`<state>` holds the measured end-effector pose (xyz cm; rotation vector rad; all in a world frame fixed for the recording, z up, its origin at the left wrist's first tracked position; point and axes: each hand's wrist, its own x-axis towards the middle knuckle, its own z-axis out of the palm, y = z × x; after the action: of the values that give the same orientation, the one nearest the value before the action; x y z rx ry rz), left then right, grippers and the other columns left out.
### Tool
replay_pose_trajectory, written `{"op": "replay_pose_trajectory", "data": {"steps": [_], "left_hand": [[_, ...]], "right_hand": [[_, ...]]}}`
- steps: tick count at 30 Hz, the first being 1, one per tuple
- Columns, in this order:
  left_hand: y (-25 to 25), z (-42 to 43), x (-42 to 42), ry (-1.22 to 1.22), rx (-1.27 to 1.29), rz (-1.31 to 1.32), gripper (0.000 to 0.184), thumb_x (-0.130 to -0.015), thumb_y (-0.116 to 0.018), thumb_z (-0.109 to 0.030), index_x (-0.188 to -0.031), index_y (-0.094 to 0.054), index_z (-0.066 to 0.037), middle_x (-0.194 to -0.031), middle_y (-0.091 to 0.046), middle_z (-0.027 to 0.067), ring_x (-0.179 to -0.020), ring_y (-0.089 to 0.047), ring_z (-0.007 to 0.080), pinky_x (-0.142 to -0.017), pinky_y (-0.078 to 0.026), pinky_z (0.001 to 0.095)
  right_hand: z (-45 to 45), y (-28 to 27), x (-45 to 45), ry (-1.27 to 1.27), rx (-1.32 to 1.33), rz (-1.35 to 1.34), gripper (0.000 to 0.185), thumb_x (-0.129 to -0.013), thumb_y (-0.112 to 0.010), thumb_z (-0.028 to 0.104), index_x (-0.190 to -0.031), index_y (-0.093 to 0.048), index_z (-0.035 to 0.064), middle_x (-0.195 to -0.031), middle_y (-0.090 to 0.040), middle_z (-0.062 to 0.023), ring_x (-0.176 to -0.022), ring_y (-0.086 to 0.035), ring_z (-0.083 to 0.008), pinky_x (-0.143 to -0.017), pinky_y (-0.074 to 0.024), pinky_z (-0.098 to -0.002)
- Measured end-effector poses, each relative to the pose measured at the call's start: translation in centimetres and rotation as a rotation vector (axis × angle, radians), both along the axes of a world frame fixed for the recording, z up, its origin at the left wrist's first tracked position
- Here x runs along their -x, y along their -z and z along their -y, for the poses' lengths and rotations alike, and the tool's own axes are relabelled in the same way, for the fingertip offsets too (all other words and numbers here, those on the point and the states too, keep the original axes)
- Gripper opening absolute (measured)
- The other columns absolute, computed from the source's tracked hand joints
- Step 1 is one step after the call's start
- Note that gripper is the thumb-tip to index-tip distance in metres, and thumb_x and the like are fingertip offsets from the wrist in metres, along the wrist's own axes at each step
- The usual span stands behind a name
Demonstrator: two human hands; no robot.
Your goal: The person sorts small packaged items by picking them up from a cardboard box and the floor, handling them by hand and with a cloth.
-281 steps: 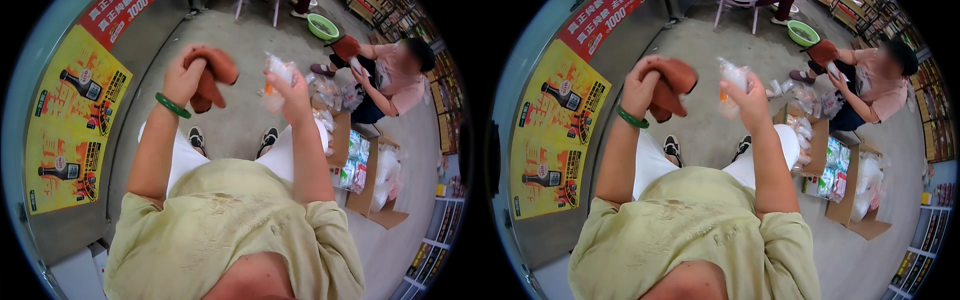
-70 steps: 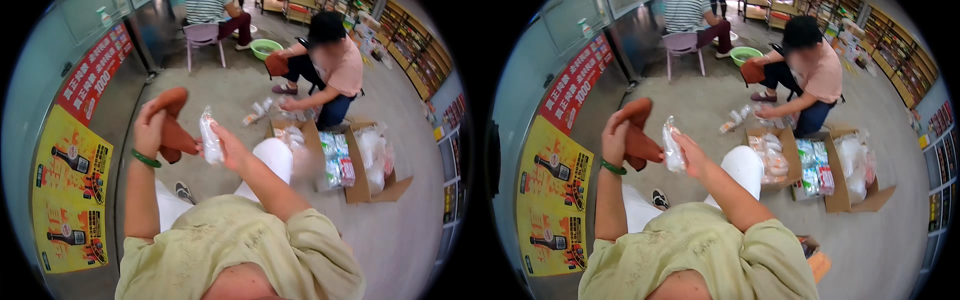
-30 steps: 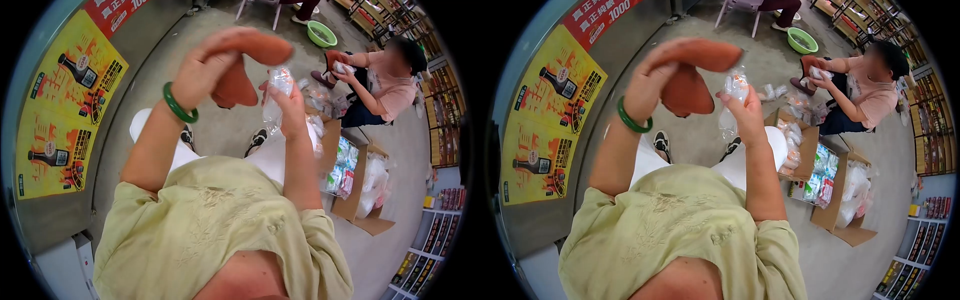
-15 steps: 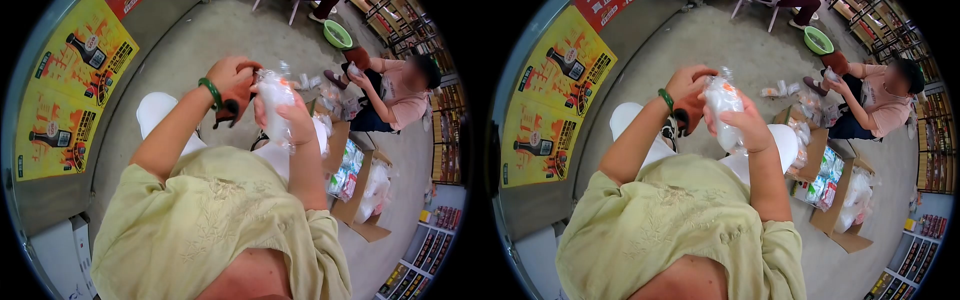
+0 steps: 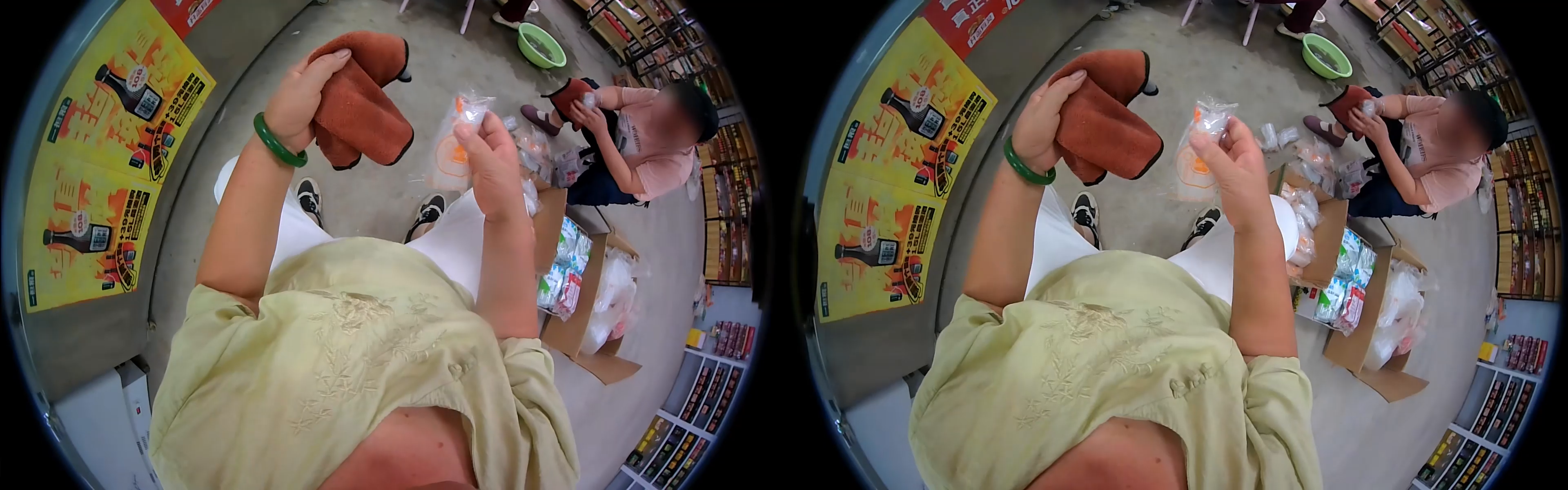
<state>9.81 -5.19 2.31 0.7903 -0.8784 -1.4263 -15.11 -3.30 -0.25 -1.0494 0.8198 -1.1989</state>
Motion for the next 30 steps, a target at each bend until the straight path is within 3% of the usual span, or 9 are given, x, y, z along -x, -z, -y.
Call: {"op": "replay_pose_trajectory", "data": {"steps": [5,8,10,14,17,21,24,26,30], "left_hand": [[-0.9,-1.6,1.3,0.055,0.060,0.050,0.029,-0.092,-0.057,-0.017,-0.116,-0.060,0.000,-0.105,-0.064,0.0086,-0.086,-0.064,0.0168,-0.078,-0.052,0.0285],[0.2,-2.0,3.1,0.100,0.420,0.380,0.026,-0.087,-0.059,-0.007,-0.113,-0.063,-0.005,-0.115,-0.061,0.0068,-0.096,-0.062,0.0186,-0.086,-0.050,0.0316],[1.5,-1.5,4.9,-0.070,0.800,0.844,0.029,-0.082,-0.060,-0.007,-0.111,-0.063,-0.008,-0.110,-0.060,0.0075,-0.095,-0.062,0.0236,-0.086,-0.048,0.0337],[2.2,-1.2,5.6,-0.029,0.568,0.905,0.029,-0.076,-0.062,-0.007,-0.105,-0.063,-0.008,-0.104,-0.060,0.0101,-0.095,-0.060,0.0287,-0.086,-0.047,0.0354],[3.8,0.9,4.4,0.051,0.335,1.278,0.024,-0.078,-0.059,-0.013,-0.101,-0.063,-0.007,-0.098,-0.061,0.0143,-0.093,-0.059,0.0321,-0.082,-0.047,0.0367],[7.1,1.8,2.2,0.033,0.372,1.292,0.020,-0.085,-0.055,-0.018,-0.102,-0.064,-0.011,-0.097,-0.064,0.0113,-0.089,-0.062,0.0289,-0.075,-0.049,0.0391],[3.9,1.3,1.7,0.005,0.083,0.550,0.021,-0.093,-0.054,-0.018,-0.108,-0.063,-0.005,-0.085,-0.066,0.0058,-0.072,-0.063,0.0135,-0.065,-0.051,0.0275],[1.4,0.4,1.5,-0.004,0.141,0.428,0.026,-0.091,-0.058,-0.014,-0.115,-0.063,-0.004,-0.098,-0.066,0.0023,-0.088,-0.061,0.0104,-0.079,-0.049,0.0252],[0.2,-1.3,3.2,0.113,0.419,0.441,0.031,-0.084,-0.064,-0.007,-0.116,-0.062,-0.005,-0.105,-0.063,0.0008,-0.088,-0.061,0.0126,-0.079,-0.048,0.0259]], "right_hand": [[0.1,0.5,-0.2,0.003,-0.032,-0.177,0.033,-0.082,-0.074,0.013,-0.108,-0.055,0.0040,-0.101,-0.060,-0.0019,-0.093,-0.055,-0.0085,-0.081,-0.0453,-0.0256],[-0.2,0.4,-0.9,-0.051,-0.062,-0.166,0.035,-0.081,-0.074,0.013,-0.110,-0.055,0.0035,-0.102,-0.060,-0.0026,-0.095,-0.056,-0.0091,-0.081,-0.0458,-0.0255],[-0.6,1.5,-1.9,-0.048,0.024,-0.151,0.037,-0.080,-0.074,0.013,-0.111,-0.055,0.0029,-0.103,-0.060,-0.0031,-0.096,-0.056,-0.0097,-0.081,-0.0461,-0.0257],[-1.3,1.4,-2.2,-0.103,-0.042,-0.064,0.045,-0.079,-0.074,0.011,-0.117,-0.053,0.0019,-0.106,-0.059,-0.0040,-0.099,-0.056,-0.0115,-0.085,-0.0463,-0.0267],[-2.2,0.2,-2.2,-0.187,0.073,-0.127,0.046,-0.079,-0.074,0.011,-0.118,-0.052,0.0022,-0.106,-0.059,-0.0048,-0.097,-0.057,-0.0120,-0.084,-0.0469,-0.0274],[-1.4,-1.9,-2.5,0.025,0.276,-0.298,0.045,-0.079,-0.076,0.019,-0.112,-0.051,0.0016,-0.103,-0.061,-0.0075,-0.091,-0.059,-0.0127,-0.078,-0.0488,-0.0285],[-0.2,-0.6,-1.8,0.244,0.240,-0.388,0.049,-0.077,-0.078,0.025,-0.110,-0.050,0.0005,-0.098,-0.063,-0.0100,-0.085,-0.060,-0.0147,-0.074,-0.0501,-0.0299],[0.2,0.7,-1.5,0.305,0.259,-0.494,0.053,-0.075,-0.079,0.026,-0.110,-0.049,-0.0005,-0.093,-0.063,-0.0114,-0.080,-0.061,-0.0167,-0.071,-0.0509,-0.0314],[0.0,0.9,-2.1,0.264,0.249,-0.621,0.048,-0.077,-0.074,0.019,-0.111,-0.048,-0.0007,-0.093,-0.064,-0.0116,-0.080,-0.063,-0.0187,-0.071,-0.0513,-0.0330]]}}
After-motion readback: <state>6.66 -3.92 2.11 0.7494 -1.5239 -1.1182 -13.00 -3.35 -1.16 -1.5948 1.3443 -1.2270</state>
